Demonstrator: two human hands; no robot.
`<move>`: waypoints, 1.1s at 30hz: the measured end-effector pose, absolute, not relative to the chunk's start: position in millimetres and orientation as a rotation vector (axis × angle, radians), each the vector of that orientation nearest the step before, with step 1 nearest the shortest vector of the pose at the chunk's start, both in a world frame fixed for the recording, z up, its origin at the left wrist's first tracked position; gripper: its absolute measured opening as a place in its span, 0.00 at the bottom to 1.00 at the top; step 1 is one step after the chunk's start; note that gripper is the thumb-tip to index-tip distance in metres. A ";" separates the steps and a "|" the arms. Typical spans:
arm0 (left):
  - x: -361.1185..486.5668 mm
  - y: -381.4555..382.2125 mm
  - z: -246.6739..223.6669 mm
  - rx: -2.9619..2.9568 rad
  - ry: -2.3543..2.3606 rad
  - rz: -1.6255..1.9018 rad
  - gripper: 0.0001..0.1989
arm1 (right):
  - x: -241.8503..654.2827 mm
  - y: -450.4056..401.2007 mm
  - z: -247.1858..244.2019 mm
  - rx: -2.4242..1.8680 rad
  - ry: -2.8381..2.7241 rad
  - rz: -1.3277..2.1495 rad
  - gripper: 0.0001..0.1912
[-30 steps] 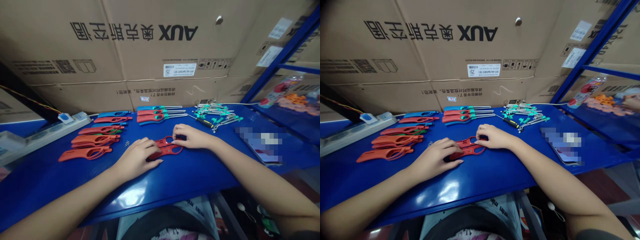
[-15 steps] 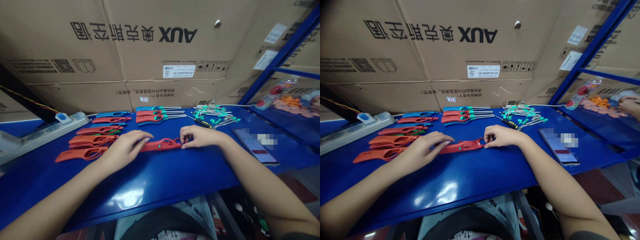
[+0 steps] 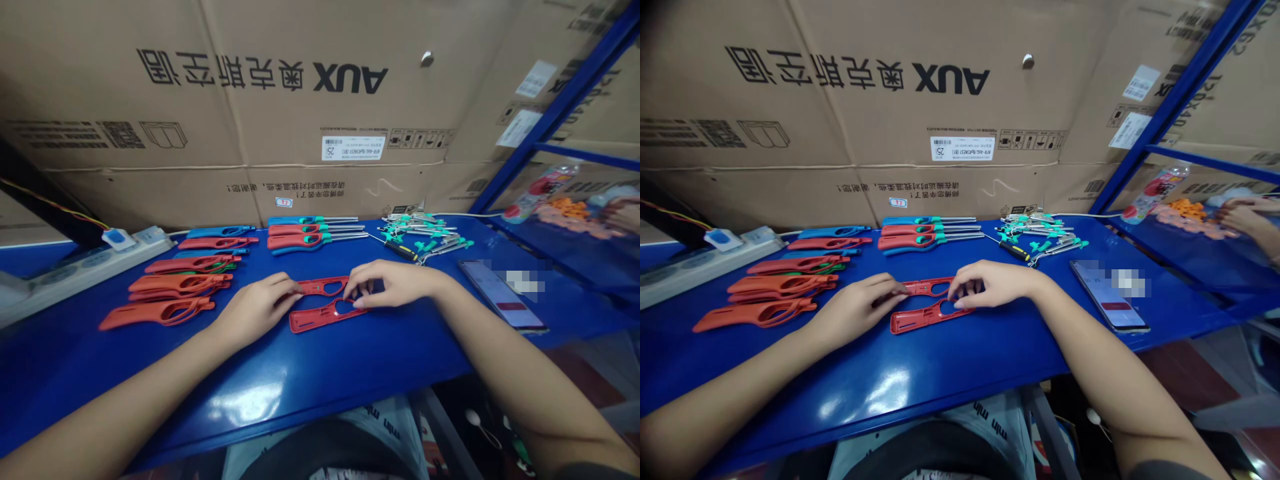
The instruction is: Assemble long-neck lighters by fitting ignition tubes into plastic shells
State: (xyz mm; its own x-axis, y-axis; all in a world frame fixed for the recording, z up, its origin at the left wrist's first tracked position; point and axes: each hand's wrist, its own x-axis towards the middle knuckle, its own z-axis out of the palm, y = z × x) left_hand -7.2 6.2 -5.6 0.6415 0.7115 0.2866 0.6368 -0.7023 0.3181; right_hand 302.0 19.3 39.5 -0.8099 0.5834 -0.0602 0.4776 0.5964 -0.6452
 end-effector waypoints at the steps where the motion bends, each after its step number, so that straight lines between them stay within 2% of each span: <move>1: -6.5 5.1 -4.3 2.671 1.113 0.586 0.14 | 309.0 21.5 43.3 -0.933 -2.635 0.960 0.15; 3: -4.8 1.6 -0.1 2.696 1.127 0.593 0.14 | 330.5 28.6 49.5 -1.145 -2.522 0.713 0.12; 7: 1.0 -9.0 7.0 2.758 1.029 0.570 0.14 | 395.9 45.9 52.3 -1.992 -2.129 0.075 0.09; 8: 2.7 -11.6 7.7 2.758 0.996 0.553 0.14 | 413.2 48.8 51.3 -2.204 -2.019 0.064 0.11; 11: 6.6 -16.4 6.9 2.753 0.943 0.491 0.15 | 455.6 52.5 45.7 -2.385 -1.894 0.117 0.13; 14: 7.6 -16.4 4.7 2.751 0.955 0.433 0.17 | 477.5 53.5 38.6 -2.444 -1.850 0.196 0.14; 20: 6.4 -14.5 4.9 2.759 0.993 0.429 0.14 | 484.5 61.0 28.0 -2.446 -1.851 0.245 0.12; 25: 4.2 -13.4 5.5 2.760 1.039 0.436 0.12 | 483.2 60.4 30.9 -2.396 -1.866 0.069 0.07; 28: 1.8 -11.1 3.5 2.725 1.072 0.457 0.12 | 476.7 56.7 37.6 -2.286 -1.894 -0.036 0.09; 33: -0.1 -8.6 -1.3 2.676 1.093 0.501 0.12 | 451.3 49.6 50.7 -1.940 -1.913 -0.214 0.07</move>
State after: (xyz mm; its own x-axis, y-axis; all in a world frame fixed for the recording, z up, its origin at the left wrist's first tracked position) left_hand -0.1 -8.6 -1.3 0.6677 0.7076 0.2313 0.6371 -0.7038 0.3142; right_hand 451.3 49.6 50.7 0.0485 0.9217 0.3848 0.9840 0.0221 -0.1768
